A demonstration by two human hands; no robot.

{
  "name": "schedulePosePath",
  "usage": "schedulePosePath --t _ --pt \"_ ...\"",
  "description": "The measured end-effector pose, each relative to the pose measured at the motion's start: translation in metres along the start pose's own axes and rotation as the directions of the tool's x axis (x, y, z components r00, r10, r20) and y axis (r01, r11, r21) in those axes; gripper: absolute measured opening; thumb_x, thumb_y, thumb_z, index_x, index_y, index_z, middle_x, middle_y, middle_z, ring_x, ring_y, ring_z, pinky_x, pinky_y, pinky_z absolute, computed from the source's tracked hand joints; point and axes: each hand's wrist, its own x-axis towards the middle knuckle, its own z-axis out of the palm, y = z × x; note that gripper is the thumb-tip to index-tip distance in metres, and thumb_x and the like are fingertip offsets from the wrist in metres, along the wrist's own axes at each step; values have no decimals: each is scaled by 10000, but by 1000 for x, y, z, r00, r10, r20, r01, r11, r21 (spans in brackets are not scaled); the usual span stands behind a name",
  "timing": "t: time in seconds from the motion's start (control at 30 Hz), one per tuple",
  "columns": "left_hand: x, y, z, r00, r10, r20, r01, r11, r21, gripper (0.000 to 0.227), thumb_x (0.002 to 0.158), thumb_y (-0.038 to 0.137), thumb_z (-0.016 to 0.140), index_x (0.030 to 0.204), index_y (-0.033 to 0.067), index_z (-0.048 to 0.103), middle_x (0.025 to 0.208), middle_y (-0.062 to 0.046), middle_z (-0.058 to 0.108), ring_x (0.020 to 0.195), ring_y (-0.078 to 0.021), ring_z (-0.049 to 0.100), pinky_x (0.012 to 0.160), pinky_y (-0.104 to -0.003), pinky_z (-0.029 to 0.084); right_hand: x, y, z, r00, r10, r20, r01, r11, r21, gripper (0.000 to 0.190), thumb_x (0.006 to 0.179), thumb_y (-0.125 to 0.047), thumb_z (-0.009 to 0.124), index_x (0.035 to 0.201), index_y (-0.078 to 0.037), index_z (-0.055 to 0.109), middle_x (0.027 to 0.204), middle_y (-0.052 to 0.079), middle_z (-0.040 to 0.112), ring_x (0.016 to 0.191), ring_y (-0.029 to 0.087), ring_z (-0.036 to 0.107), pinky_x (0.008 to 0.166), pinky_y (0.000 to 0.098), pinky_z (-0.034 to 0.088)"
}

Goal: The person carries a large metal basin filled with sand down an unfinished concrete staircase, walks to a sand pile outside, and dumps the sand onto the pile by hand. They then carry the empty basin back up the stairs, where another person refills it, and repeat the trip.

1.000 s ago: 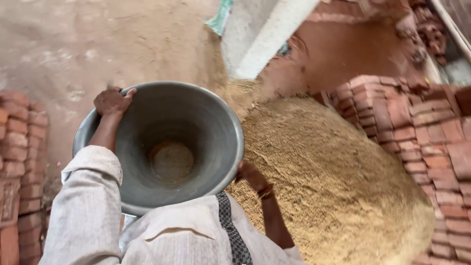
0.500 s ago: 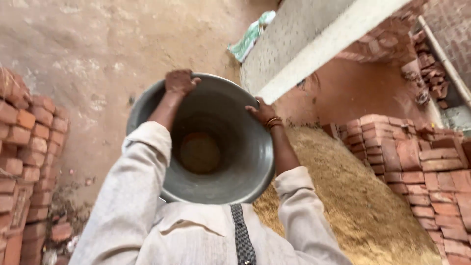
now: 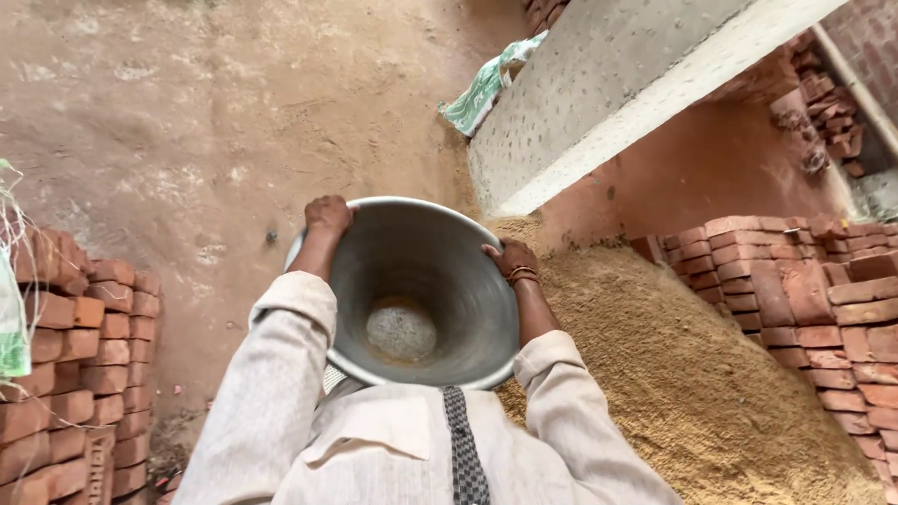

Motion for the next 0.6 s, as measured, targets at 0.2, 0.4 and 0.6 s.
schedulePosePath --t 0.2,0.4,0.6 --pt "25 -31 37 996 -46 80 50 998 -38 585 958 601 587 1228 103 730 1337 -131 670 1255 -308 629 1018 -421 521 10 -16 13 924 235 301 -258 965 40 562 868 -636 630 1148 -159 726 1063 125 775 989 284 742 922 445 538" --pt "63 -67 2 986 -134 101 139 990 -39 644 973 626 582 1298 82 697 1375 -178 648 1287 -341 609 1045 -445 501 92 -37 49 957 84 279 -97 995 35 622 869 -652 656 1109 -87 754 1083 174 760 1007 325 715 884 469 550" --pt "109 -94 -52 972 -225 73 227 974 -21 655 958 639 596 1309 95 698 1385 -191 650 1292 -349 614 1052 -463 505 188 -78 65 961 -38 274 25 998 49 740 871 -735 605 1120 -59 777 1117 217 748 1065 372 702 907 492 548"
